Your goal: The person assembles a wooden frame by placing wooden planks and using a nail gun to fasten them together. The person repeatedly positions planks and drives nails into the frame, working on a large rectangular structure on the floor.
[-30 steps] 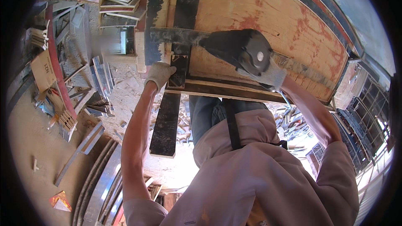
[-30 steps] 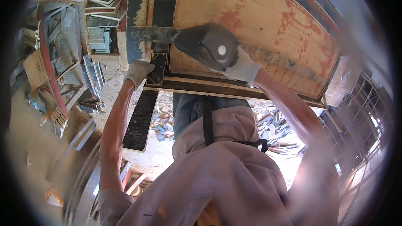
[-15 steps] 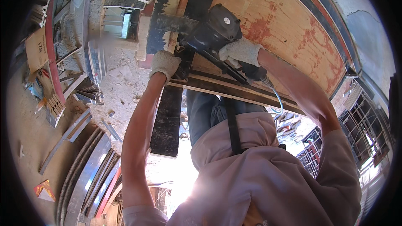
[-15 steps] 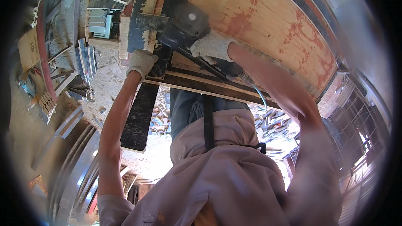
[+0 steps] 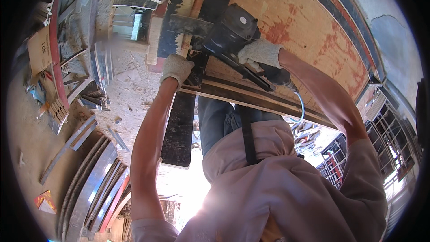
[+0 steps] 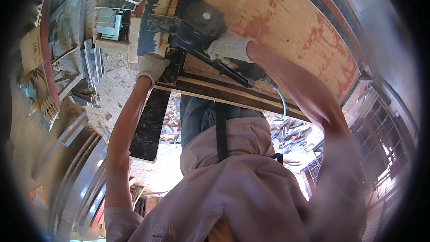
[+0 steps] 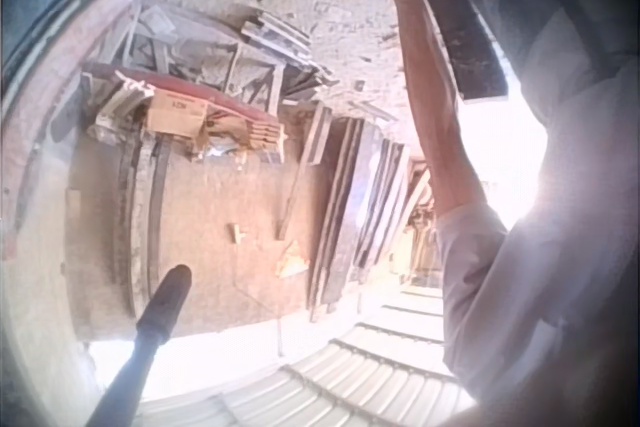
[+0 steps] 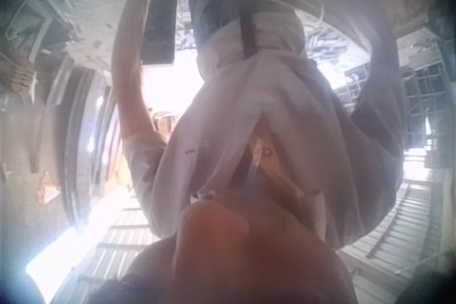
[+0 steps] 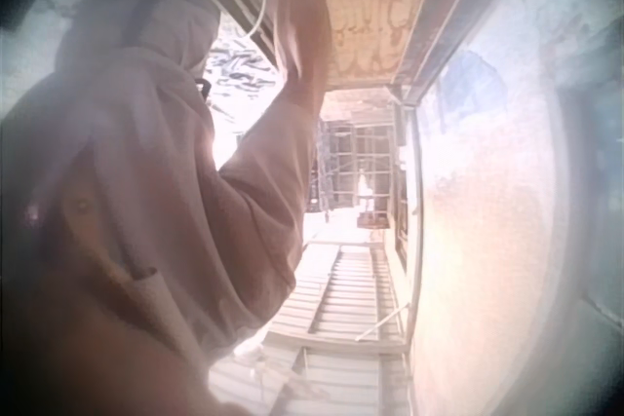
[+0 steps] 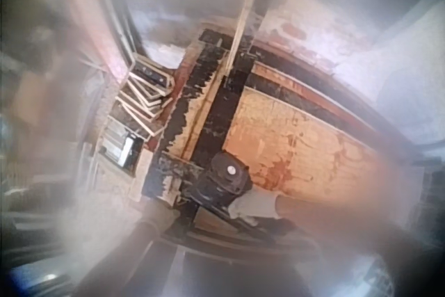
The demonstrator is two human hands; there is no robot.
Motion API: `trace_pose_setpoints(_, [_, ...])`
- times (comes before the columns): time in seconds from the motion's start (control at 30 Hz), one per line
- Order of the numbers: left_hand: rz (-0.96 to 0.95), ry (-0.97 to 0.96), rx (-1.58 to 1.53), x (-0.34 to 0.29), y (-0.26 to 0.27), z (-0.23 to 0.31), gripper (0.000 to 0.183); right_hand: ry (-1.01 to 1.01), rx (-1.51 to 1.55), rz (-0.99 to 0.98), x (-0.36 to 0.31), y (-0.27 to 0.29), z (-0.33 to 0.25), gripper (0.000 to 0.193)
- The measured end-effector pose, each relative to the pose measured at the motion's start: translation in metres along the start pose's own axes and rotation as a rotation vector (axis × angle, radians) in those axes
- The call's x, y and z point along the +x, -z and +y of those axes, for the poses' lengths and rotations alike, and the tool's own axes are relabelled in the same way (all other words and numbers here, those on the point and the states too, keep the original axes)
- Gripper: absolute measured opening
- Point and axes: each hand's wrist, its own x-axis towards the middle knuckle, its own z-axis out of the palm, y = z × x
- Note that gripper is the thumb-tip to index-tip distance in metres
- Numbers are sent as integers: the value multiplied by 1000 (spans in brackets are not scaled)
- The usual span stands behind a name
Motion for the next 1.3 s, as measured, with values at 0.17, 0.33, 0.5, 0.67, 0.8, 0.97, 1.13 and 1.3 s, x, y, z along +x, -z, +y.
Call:
trace_pose_setpoints(0.17, [42,63,-115,-12,8,-1,37,-31,51,28,-18,2,-7,17])
trace_pose_setpoints(0.33, [457,87,-980,-98,23,-21,38,-162,57,42,-44,-10,-46,18])
trace_pose_setpoints(0.5, [1051,-130,-1782,-222,37,43,77,-80,-16,-90,-38,-28,-52,18])
trace_pose_setpoints(0.67, [1045,-524,-1528,-225,34,76,69,-137,-255,-169,-27,-32,-58,17])
trace_pose_setpoints(0.8, [1089,-427,-1676,-221,36,81,68,-183,-169,-150,-25,-33,-60,17])
trace_pose_setpoints(0.97, [1067,-463,-1655,-219,36,80,67,-178,-161,-186,-25,-31,-72,16])
trace_pose_setpoints(1.13, [1060,-454,-1668,-218,35,81,66,-212,-1,-153,-27,-28,-67,19])
trace_pose_setpoints(1.3, [1145,-518,-1629,-213,26,76,33,-194,86,-162,-31,-32,-67,21])
